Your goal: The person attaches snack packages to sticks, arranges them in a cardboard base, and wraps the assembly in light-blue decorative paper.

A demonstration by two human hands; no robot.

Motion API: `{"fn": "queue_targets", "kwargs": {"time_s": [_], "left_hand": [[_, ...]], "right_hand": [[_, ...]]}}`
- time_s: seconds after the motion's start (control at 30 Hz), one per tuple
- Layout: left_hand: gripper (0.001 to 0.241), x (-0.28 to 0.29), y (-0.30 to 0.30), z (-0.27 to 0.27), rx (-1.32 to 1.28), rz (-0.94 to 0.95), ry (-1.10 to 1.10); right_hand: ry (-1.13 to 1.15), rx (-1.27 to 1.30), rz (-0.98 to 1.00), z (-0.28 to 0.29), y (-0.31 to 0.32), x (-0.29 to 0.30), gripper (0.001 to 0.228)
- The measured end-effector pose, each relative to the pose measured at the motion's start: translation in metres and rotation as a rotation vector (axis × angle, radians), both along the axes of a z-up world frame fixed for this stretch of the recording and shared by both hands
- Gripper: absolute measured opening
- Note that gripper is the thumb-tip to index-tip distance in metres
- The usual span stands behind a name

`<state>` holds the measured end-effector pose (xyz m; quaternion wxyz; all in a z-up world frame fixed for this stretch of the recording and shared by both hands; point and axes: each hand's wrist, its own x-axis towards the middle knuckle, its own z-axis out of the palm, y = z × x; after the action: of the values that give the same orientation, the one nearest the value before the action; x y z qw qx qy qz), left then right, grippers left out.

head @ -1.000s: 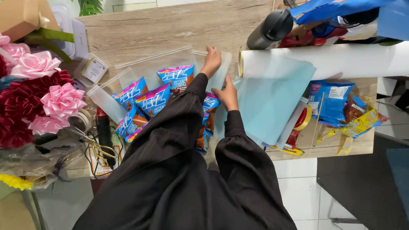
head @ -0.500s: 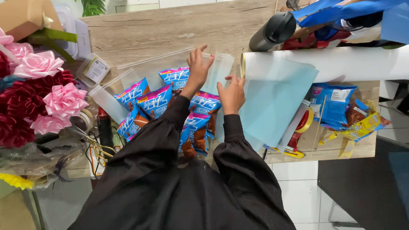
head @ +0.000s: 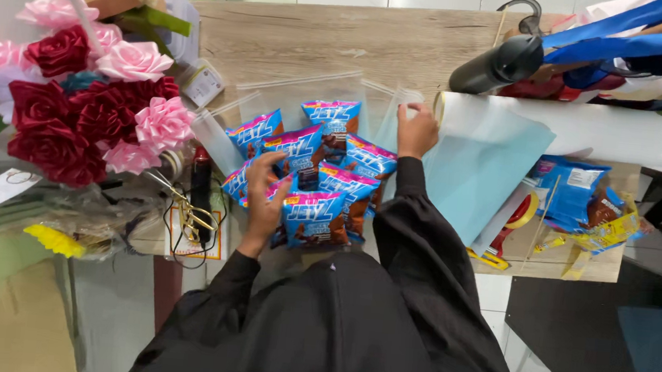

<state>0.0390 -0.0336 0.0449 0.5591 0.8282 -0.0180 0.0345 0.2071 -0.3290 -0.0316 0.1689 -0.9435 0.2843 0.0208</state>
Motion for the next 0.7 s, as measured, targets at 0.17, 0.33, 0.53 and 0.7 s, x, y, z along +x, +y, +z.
{"fn": "queue_targets", "kwargs": {"time_s": [0.17,0.33,0.53,0.7], "left_hand": [[0.045,-0.078,0.061,-0.020,-0.085,0.590,0.147],[0.049,-0.130,0.065,-0.072,-0.321,0.745,0.328],[0.061,-0.139,0.043,-0.067,-0.142,0.653,0.326],[0.059,-0.124,0.021,-0.048,0.023,0.260,-0.039]], "right_hand": [[-0.386,0.561,-0.062,0.018,-0.016,-0.106,0.026],[-0.133,0.798,-0.106,0.019,-0.008,-0.250,0.043],[0.333,0.974,-0.007,0.019,0.024,-0.342,0.092],[0.388,0.971,0.099,0.026,0.044,-0.345,0.117]]}}
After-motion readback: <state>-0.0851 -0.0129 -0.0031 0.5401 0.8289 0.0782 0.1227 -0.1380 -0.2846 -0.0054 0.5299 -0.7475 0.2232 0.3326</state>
